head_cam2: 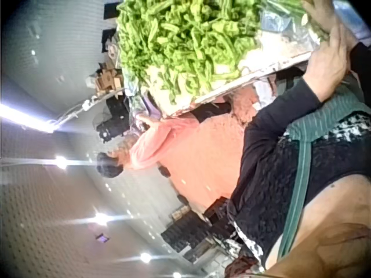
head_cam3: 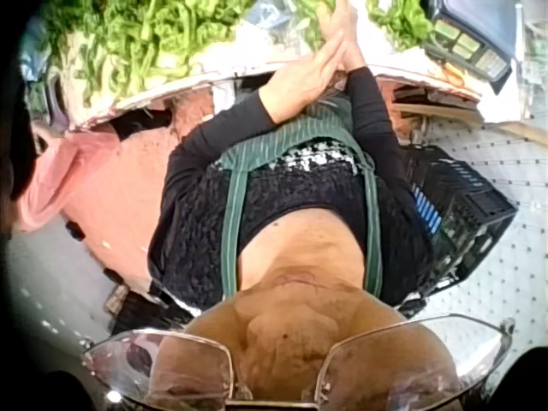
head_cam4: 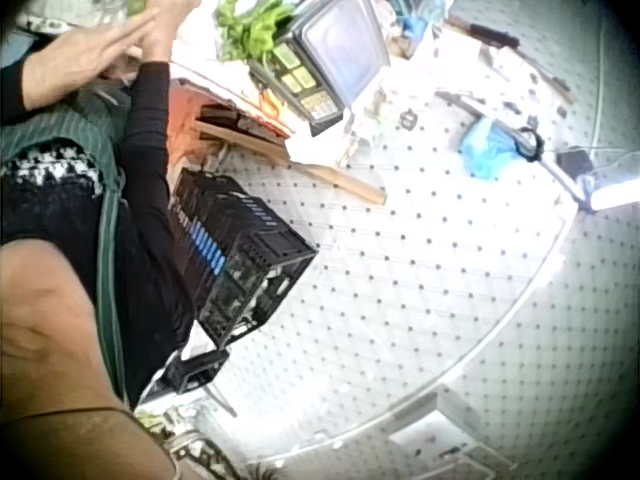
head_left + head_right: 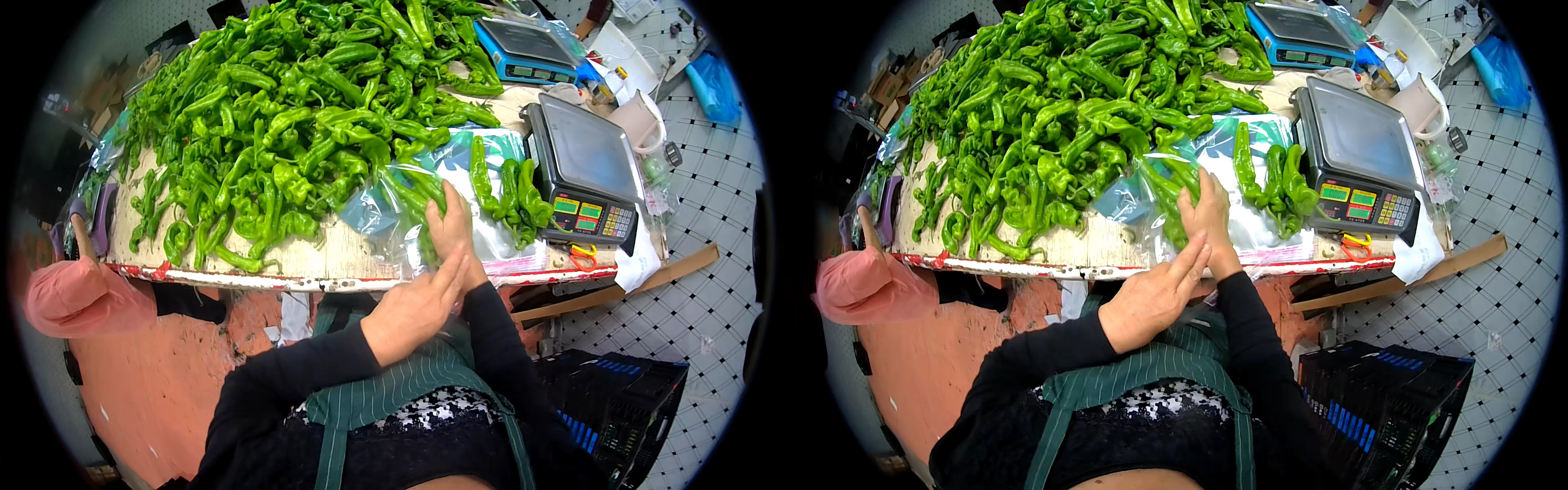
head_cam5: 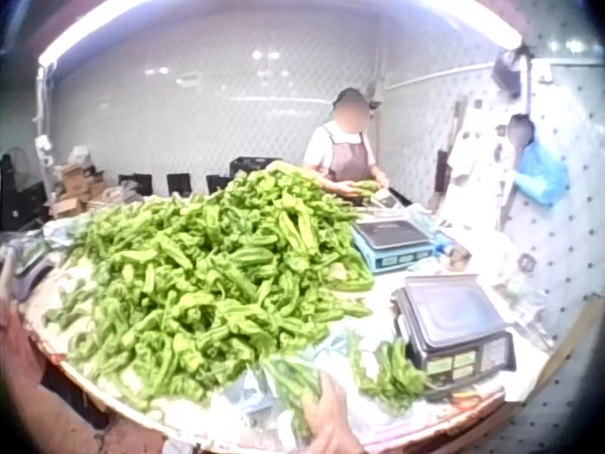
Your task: The person sorts green peppers from a large pile on a table, selects individual peppers, and places them into clear plastic bags. The person then weighs the bags on a digital scale and sets them aside.
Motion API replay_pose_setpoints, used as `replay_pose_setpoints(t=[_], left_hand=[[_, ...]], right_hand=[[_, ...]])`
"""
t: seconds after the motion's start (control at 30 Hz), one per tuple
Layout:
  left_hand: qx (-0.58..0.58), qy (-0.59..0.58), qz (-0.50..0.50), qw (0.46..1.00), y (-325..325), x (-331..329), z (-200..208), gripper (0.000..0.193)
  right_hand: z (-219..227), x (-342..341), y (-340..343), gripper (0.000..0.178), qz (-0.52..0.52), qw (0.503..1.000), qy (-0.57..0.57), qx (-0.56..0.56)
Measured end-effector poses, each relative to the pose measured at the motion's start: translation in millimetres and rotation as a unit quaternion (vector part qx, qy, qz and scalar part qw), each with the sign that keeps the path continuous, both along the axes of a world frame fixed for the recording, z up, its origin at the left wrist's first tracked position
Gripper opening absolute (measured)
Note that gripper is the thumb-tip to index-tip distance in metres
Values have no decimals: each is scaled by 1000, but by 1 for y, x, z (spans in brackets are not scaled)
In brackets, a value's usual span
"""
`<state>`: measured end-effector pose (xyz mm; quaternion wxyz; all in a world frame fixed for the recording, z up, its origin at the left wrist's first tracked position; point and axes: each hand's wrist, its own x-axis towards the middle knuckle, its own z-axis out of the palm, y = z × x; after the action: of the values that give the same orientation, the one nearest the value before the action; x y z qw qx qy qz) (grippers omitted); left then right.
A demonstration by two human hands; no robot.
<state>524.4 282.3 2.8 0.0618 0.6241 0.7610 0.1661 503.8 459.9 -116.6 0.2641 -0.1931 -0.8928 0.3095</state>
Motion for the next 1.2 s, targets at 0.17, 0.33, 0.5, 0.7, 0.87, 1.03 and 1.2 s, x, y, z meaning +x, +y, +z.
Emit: replay_pose_setpoints(t=[0.17, 0.33, 0.5, 0.7, 0.87, 1.03, 1.2], left_hand=[[7, -64, 29, 997, -23, -7, -5, 73], [17, -77, 50, 996, -32, -5, -9, 71], [32, -43, 30, 998, -26, -4, -11, 66], [16, -43, 27, 999, -20, -5, -3, 67], [18, -63, 47, 997, -26, -4, -7, 67], [33, -109, 51, 992, -20, -2, -3, 65], [34, -72, 49, 996, -19, -6, 1, 65]], right_hand=[[64, 73, -23, 46, 155, 987, -43, -17], [109, 99, 50, 23, 156, 916, -38, -368], [23, 29, 86, 46, -106, 956, -192, 196], [-1, 11, 83, 47, -138, 913, -204, 324], [33, 59, 84, 40, -194, 925, -133, 299], [41, 83, 102, 70, -162, 940, -172, 247], [30, 94, 87, 75, -111, 930, -232, 263]])
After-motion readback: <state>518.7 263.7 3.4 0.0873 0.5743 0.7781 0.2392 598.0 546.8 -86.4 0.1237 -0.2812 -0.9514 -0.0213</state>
